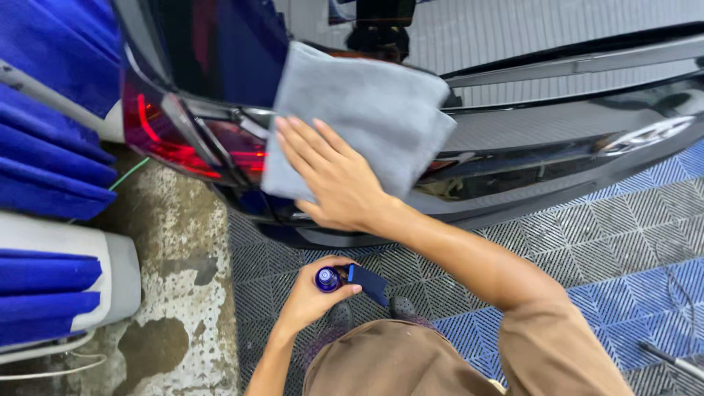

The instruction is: The person cleans the rear bumper of a black car by applying liquid from a small blue bottle and wiping with a blue sponge, then switches to a grey cloth to buff the surface. The person works on the lower bumper area and around the taillights.

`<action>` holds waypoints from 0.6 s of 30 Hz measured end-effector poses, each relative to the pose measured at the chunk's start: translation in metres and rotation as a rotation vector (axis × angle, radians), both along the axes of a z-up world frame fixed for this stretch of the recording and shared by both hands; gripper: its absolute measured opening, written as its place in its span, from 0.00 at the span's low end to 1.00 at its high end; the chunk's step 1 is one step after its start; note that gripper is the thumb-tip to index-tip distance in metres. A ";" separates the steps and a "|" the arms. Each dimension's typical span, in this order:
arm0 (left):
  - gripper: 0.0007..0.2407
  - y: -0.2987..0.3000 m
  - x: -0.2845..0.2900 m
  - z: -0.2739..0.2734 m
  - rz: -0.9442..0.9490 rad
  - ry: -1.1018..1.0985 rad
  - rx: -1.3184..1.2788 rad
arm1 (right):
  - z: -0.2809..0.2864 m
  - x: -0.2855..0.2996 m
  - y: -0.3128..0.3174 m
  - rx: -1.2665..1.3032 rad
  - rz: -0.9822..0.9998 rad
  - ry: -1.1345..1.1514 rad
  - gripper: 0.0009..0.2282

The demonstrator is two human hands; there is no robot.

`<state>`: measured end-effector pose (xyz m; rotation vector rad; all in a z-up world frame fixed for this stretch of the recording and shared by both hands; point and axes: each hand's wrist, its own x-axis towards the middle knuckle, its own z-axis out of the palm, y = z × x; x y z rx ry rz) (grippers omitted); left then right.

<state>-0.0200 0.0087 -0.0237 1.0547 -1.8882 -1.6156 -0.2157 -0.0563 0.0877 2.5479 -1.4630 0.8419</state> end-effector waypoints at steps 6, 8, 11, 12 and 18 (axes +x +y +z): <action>0.17 -0.001 0.002 -0.003 0.038 -0.025 0.071 | 0.022 0.009 -0.011 -0.011 0.041 -0.028 0.41; 0.17 -0.004 -0.008 -0.003 -0.005 -0.026 0.054 | 0.007 -0.018 0.015 0.008 0.019 -0.081 0.41; 0.16 -0.004 -0.024 0.000 -0.072 -0.052 0.059 | -0.034 -0.085 0.069 0.017 -0.190 -0.244 0.36; 0.16 -0.004 -0.030 0.001 -0.094 -0.061 0.056 | -0.047 -0.110 0.085 -0.046 -0.328 -0.220 0.33; 0.14 0.001 -0.050 0.009 -0.199 -0.049 0.049 | -0.069 -0.269 0.143 -0.346 -0.789 -0.476 0.26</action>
